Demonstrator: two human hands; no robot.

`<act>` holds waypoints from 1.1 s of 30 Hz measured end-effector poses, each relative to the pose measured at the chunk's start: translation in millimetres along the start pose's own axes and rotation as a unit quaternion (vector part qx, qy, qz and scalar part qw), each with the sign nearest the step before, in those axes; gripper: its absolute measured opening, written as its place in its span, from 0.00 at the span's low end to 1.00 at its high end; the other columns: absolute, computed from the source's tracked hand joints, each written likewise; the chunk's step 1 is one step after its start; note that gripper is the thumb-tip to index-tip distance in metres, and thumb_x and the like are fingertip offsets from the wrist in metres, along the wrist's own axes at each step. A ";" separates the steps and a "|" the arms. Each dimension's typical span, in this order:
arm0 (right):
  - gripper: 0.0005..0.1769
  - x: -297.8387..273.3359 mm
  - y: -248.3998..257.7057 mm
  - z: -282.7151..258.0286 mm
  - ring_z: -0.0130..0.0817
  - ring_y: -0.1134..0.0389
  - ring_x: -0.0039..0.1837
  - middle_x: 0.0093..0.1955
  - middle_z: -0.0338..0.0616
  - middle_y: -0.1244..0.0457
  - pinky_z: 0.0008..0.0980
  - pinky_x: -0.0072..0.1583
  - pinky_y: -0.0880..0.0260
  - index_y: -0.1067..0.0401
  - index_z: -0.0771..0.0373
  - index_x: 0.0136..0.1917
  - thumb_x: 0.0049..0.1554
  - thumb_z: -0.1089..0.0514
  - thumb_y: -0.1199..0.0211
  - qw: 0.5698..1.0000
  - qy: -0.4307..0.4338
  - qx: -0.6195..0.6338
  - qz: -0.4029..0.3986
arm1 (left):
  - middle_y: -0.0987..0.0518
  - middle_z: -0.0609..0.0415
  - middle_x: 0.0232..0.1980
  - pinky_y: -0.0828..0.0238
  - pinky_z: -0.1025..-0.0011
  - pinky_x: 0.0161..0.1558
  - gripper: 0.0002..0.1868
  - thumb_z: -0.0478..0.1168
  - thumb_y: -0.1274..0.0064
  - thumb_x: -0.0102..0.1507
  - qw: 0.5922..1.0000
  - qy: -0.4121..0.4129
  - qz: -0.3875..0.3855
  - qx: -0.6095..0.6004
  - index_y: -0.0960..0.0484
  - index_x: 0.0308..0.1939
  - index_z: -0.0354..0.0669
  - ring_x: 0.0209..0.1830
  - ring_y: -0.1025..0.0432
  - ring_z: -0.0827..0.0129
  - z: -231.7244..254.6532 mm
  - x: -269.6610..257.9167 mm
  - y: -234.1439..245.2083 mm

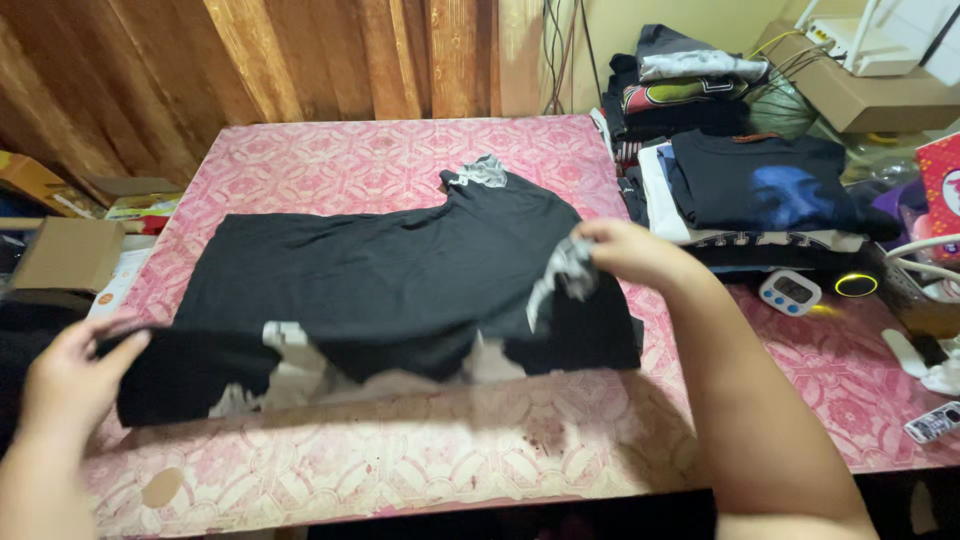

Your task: The person folds two black t-shirts on a pink patterned table. They smooth each shirt, fold the sleeves and sides, then fold the bottom up to create a compact rectangle. The folded shirts are stacked on the right side of the table.

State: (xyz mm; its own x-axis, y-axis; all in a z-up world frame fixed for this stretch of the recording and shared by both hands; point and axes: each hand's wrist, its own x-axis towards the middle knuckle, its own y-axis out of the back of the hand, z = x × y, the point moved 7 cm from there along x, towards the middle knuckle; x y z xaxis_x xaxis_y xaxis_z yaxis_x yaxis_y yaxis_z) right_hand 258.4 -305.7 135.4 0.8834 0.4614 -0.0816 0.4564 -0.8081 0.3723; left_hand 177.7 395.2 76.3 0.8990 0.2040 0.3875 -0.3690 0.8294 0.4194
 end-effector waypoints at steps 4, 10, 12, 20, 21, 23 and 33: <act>0.21 41.1 42.1 37.5 0.24 0.30 0.49 0.50 0.32 0.31 0.31 0.49 0.29 0.32 0.53 0.60 0.53 0.65 0.38 0.979 -0.102 0.137 0.114 | 0.18 0.43 0.57 0.30 0.67 0.57 0.29 0.41 0.38 0.66 0.993 0.034 0.078 0.079 0.26 0.68 0.36 0.56 0.24 0.62 13.2 16.3 -16.8; 0.15 -26.6 94.9 114.6 0.40 0.46 0.38 0.44 0.50 0.33 0.44 0.42 0.47 0.26 0.63 0.59 0.61 0.56 0.36 0.939 -0.227 -0.032 0.257 | 0.18 0.37 0.52 0.27 0.56 0.60 0.24 0.54 0.39 0.70 0.919 -0.012 0.123 0.374 0.17 0.56 0.34 0.55 0.24 0.47 17.7 -55.9 -9.4; 0.13 -41.1 81.8 116.0 0.30 0.32 0.39 0.39 0.43 0.29 0.34 0.44 0.30 0.22 0.68 0.49 0.58 0.54 0.35 0.962 -0.138 -0.120 0.202 | 0.18 0.37 0.47 0.27 0.54 0.57 0.25 0.57 0.38 0.67 0.901 0.062 0.087 0.420 0.14 0.53 0.38 0.51 0.23 0.46 1.0 -76.1 -10.5; 0.19 -88.0 18.1 152.3 0.41 0.27 0.42 0.37 0.49 0.29 0.43 0.46 0.28 0.21 0.62 0.42 0.48 0.44 0.28 0.904 -0.198 -0.345 0.155 | 0.17 0.42 0.48 0.26 0.56 0.50 0.19 0.45 0.36 0.58 0.935 0.117 0.081 0.324 0.14 0.52 0.45 0.47 0.22 0.48 -17.1 -90.1 -17.8; 0.20 -88.9 16.0 152.5 0.41 0.26 0.42 0.38 0.48 0.28 0.42 0.47 0.27 0.20 0.61 0.40 0.45 0.43 0.27 0.892 -0.149 -0.398 0.155 | 0.17 0.43 0.48 0.26 0.57 0.50 0.19 0.44 0.37 0.58 0.941 0.105 0.084 0.310 0.14 0.52 0.45 0.47 0.21 0.49 -13.7 -88.3 -15.8; 0.17 -95.9 22.2 170.1 0.44 0.27 0.45 0.41 0.48 0.28 0.44 0.50 0.28 0.19 0.57 0.42 0.47 0.43 0.30 0.848 -0.182 -0.475 0.151 | 0.16 0.44 0.48 0.25 0.58 0.51 0.18 0.42 0.39 0.59 0.953 0.079 0.084 0.280 0.15 0.52 0.44 0.48 0.21 0.51 -4.8 -86.7 -17.0; 0.22 -72.3 38.5 127.9 0.52 0.25 0.49 0.46 0.56 0.28 0.48 0.51 0.26 0.21 0.66 0.50 0.51 0.46 0.30 0.894 -0.248 -0.329 0.174 | 0.19 0.39 0.52 0.27 0.53 0.56 0.23 0.37 0.42 0.57 0.902 -0.024 0.036 0.429 0.18 0.57 0.39 0.54 0.23 0.46 129.6 -46.4 -86.3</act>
State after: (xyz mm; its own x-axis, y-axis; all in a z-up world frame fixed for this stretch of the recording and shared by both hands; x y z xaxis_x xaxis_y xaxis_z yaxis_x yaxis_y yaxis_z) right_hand 225.6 -417.0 37.4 0.9728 -0.1268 -0.1937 0.1276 -0.4048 0.9055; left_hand 137.3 246.7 128.6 0.8615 0.2015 0.4660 -0.4918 0.1037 0.8645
